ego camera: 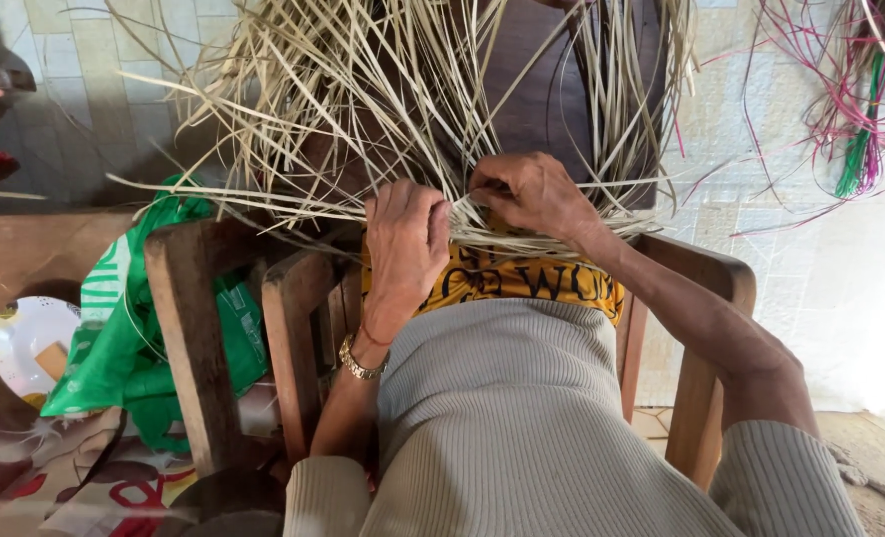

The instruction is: The person weaves together thin dried plant fibers by hand to construct a circular object.

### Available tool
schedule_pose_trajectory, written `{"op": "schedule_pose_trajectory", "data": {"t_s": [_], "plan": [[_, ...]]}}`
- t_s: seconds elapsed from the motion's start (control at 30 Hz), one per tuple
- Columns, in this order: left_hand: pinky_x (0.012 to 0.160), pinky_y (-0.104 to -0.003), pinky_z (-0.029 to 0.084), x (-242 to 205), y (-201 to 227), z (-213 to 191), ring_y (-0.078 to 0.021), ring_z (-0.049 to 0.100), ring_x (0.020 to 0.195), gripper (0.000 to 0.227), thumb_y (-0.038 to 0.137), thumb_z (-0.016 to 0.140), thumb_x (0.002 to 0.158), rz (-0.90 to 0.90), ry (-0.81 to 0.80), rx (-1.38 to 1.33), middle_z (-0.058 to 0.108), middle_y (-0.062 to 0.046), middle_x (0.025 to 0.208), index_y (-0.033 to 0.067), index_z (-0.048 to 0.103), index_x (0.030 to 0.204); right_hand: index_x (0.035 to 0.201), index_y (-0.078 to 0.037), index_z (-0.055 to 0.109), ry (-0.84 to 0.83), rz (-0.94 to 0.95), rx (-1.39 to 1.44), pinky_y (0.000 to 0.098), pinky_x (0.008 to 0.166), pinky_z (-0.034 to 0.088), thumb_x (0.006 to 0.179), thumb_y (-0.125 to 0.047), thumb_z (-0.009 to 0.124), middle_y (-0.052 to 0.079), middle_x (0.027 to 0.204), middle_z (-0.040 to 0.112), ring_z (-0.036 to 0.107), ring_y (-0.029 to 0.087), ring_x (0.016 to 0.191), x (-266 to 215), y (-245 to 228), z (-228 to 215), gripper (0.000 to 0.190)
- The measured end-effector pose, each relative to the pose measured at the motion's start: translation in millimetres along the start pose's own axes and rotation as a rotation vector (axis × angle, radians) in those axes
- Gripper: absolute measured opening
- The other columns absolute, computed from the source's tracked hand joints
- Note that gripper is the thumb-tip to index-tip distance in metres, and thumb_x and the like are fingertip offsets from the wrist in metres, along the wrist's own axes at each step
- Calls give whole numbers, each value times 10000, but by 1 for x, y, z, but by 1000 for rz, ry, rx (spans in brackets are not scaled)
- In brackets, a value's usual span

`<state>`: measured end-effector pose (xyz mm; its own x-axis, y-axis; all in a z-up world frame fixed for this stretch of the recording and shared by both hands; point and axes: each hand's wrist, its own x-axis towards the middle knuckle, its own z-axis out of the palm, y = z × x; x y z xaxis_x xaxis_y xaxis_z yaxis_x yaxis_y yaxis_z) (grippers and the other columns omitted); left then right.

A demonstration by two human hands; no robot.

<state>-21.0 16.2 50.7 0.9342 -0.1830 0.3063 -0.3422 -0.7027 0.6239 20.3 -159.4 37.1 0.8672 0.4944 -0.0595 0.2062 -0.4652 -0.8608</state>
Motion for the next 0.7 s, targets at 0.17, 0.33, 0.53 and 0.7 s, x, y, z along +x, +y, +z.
{"op": "schedule_pose_trajectory", "data": {"t_s": [0.17,0.33,0.53,0.7], "plan": [[632,-348,381,-13,-7,2,-272,476,662,112,52,500,823,-46,-15,-98,418,-68,677,65,473,716,811,-132,569,-14,-35,-69,430,524,461,810,-106,580,88,660,598,582,342,616,-1,-7,6,29],[622,-354,401,-25,-15,8,-298,478,660,81,43,495,821,-99,-3,-164,410,-90,697,45,469,744,821,-84,557,-3,-74,-78,445,499,456,841,-57,567,103,640,576,573,353,603,1,-16,6,35],[446,-260,376,-31,-26,18,-129,429,502,231,208,562,827,-320,-127,-484,386,-44,624,44,486,682,827,-151,565,1,-123,-269,391,524,476,801,-99,595,15,669,573,588,259,643,-3,7,25,66],[355,-244,309,-31,-39,28,-110,349,362,252,154,546,827,-428,-201,-456,358,-22,532,48,446,621,855,-99,561,-14,-175,-355,420,548,482,798,-51,600,50,676,561,589,275,675,-4,2,25,84]]}}
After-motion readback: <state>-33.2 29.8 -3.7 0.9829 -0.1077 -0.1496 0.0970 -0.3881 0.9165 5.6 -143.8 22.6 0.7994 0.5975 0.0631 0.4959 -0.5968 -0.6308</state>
